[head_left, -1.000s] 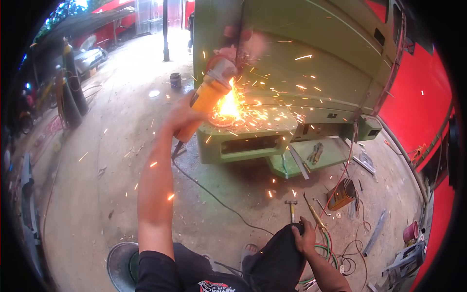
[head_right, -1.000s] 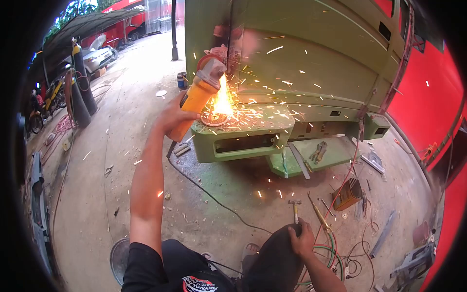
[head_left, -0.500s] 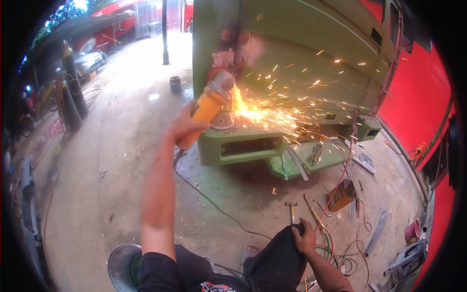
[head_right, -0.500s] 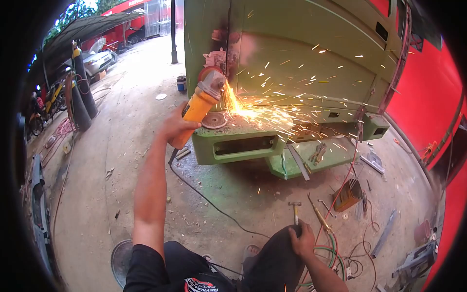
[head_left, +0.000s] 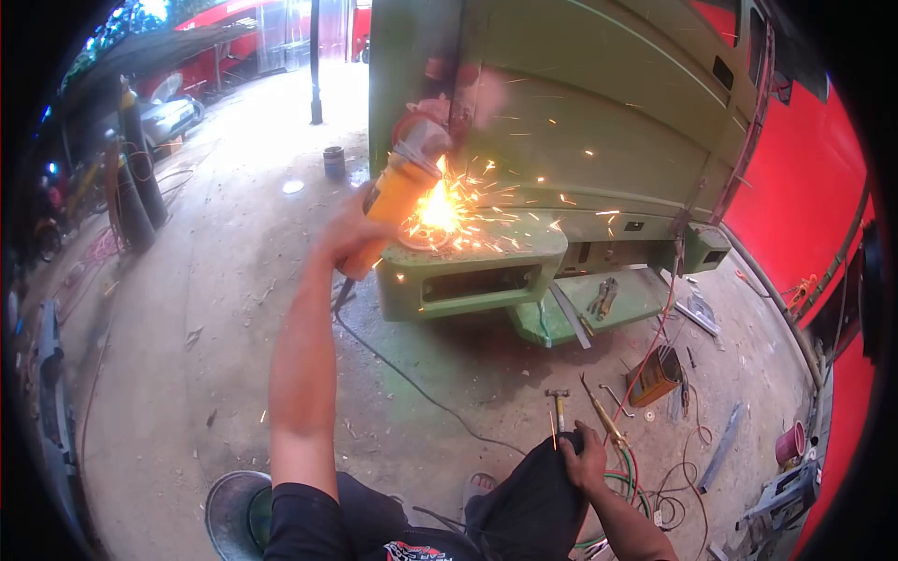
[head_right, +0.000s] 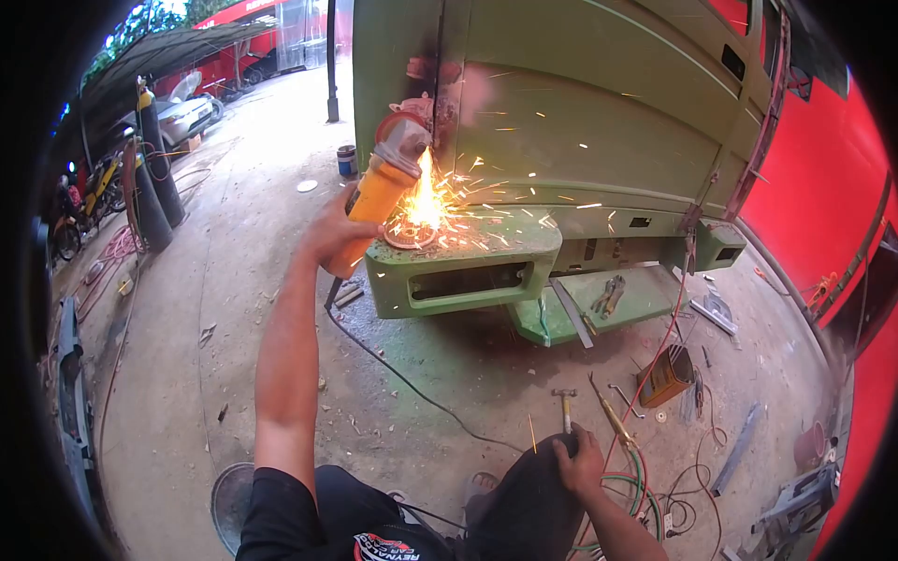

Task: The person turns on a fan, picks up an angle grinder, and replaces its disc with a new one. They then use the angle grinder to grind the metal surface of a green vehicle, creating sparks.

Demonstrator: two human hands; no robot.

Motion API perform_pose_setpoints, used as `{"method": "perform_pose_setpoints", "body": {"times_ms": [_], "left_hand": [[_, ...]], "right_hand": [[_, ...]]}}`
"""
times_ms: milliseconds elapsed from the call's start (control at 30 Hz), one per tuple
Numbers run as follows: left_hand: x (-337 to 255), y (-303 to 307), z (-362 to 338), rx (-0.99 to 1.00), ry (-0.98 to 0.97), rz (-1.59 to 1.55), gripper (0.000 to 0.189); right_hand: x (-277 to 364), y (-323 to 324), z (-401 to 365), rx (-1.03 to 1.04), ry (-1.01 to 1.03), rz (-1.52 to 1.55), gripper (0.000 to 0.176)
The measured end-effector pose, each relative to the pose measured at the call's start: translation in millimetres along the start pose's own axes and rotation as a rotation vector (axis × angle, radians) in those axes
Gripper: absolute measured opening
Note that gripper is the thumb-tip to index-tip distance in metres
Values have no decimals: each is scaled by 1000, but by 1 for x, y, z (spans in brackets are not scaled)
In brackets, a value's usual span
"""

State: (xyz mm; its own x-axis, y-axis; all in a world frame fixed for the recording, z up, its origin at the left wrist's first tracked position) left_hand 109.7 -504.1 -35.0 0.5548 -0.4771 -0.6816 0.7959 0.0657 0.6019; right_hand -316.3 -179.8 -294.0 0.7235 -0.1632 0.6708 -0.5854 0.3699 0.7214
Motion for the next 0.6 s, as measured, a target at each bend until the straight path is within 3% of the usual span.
{"method": "perform_pose_setpoints", "body": {"times_ms": [167,600], "left_hand": [[5,1,-2,-88,10,110,92],[7,3,2,-20,34,118,98]], "right_hand": [[0,0,1,19,-19,17,56],[2,1,0,2,14,5,55]]}}
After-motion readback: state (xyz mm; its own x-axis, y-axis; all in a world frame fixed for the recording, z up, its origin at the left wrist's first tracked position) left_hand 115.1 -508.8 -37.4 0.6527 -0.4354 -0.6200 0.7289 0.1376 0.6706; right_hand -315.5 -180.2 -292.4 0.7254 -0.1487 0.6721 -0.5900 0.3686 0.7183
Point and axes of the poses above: each hand's wrist, its own z-axis towards the middle knuckle, its own y-axis out of the back of the hand, x = y × z, the point moved 6 cm from there along z, towards the middle knuckle, and after that the axes turned 9 degrees about z, right-handed, at the moved point
